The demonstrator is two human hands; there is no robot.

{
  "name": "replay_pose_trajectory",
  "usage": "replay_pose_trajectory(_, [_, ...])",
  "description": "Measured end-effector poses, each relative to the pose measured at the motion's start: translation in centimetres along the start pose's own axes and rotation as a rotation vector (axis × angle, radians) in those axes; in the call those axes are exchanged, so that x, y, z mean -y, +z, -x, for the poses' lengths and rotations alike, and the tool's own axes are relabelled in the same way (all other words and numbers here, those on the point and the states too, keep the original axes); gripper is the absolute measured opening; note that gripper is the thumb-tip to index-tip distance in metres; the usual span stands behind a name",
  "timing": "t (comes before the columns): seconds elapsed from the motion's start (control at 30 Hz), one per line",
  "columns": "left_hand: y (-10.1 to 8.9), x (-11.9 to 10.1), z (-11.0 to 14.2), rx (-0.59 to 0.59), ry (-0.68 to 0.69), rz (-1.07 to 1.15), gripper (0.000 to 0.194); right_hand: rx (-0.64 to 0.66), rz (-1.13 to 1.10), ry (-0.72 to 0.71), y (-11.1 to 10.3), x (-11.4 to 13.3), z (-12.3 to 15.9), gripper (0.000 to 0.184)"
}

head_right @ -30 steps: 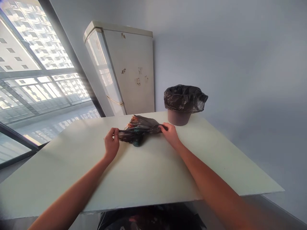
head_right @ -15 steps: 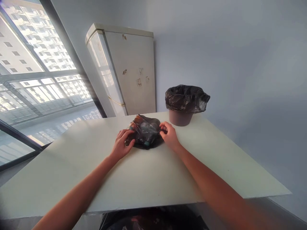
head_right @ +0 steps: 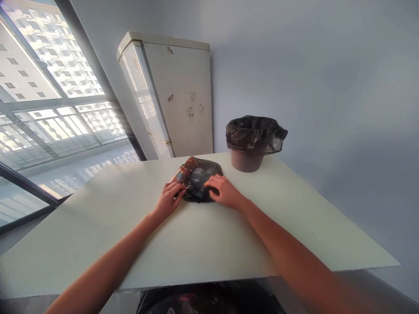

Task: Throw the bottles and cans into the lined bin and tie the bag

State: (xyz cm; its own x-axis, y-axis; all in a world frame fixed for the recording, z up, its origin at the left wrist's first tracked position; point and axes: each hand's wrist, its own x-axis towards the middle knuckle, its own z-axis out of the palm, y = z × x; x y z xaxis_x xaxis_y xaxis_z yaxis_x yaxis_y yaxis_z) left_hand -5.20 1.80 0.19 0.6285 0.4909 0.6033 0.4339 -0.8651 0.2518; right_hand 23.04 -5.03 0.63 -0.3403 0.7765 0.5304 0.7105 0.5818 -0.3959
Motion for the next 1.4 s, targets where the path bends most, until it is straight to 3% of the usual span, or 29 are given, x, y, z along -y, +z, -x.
replay_pose_trajectory(0.1, [-0.1, 0.0, 0.1, -0.085, -0.059, 0.034, 0.017, 0.061, 0.032, 0.042, 0.3, -0.6, 0.1, 0.017])
replay_pose_trajectory(0.17, [-0.1, 0.1, 0.1, -0.148, -0.096, 0.037, 0.016, 0.023, -0.018, 0.094, 0.5, -0.9, 0.1, 0.018])
replay_pose_trajectory(0.23, [-0.3, 0.2, 0.1, -0.22, -0.139, 0.031, 0.016, -0.109, -0.118, 0.2, 0.4, -1.1, 0.0, 0.016])
replay_pose_trajectory(0.37, [-0.9, 0.5, -0.1, -0.377, -0.276, 0.021, 0.018, -0.508, -0.291, 0.468, -0.1, -1.4, -0.3, 0.013])
replay_pose_trajectory(0.47, [-1.2, 0.7, -0.2, -0.422, -0.361, 0.044, 0.019, -0.604, -0.36, 0.539, -0.2, -1.6, -0.2, 0.016])
replay_pose_trajectory(0.7, [-1.3, 0.6, -0.3, -0.419, -0.35, -0.002, 0.021, -0.581, -0.355, 0.554, 0.4, -1.3, -0.3, 0.015])
replay_pose_trajectory(0.8, [-1.7, -0.2, -0.4, -0.443, -0.301, -0.047, 0.017, -0.636, -0.191, 0.42, -0.1, -0.4, -0.3, 0.017])
replay_pose_trajectory(0.87, [-1.9, -0.9, -0.3, -0.48, -0.245, -0.082, 0.017, -0.655, 0.016, 0.252, -0.5, 0.6, -0.1, 0.022])
replay_pose_trajectory(0.93, [-1.9, -1.5, 0.0, -0.51, -0.155, -0.116, 0.018, -0.539, 0.175, 0.034, -0.6, 1.8, 0.1, 0.02])
replay_pose_trajectory(1.03, [-1.6, -2.0, 0.4, -0.475, -0.012, -0.15, 0.017, -0.166, 0.304, -0.256, 0.4, 3.7, 0.2, 0.024])
replay_pose_trajectory(1.1, [-1.2, -2.0, 0.5, -0.401, 0.048, -0.173, 0.018, 0.014, 0.413, -0.361, 1.7, 4.7, 0.1, 0.029])
replay_pose_trajectory(1.27, [-0.5, -1.8, 0.3, -0.21, 0.072, -0.242, 0.024, 0.149, 0.575, -0.337, 4.9, 5.5, -0.3, 0.047])
replay_pose_trajectory(1.4, [-0.3, -1.5, 0.1, -0.127, -0.026, -0.292, 0.024, 0.146, 0.64, -0.256, 5.9, 5.7, -0.6, 0.041])
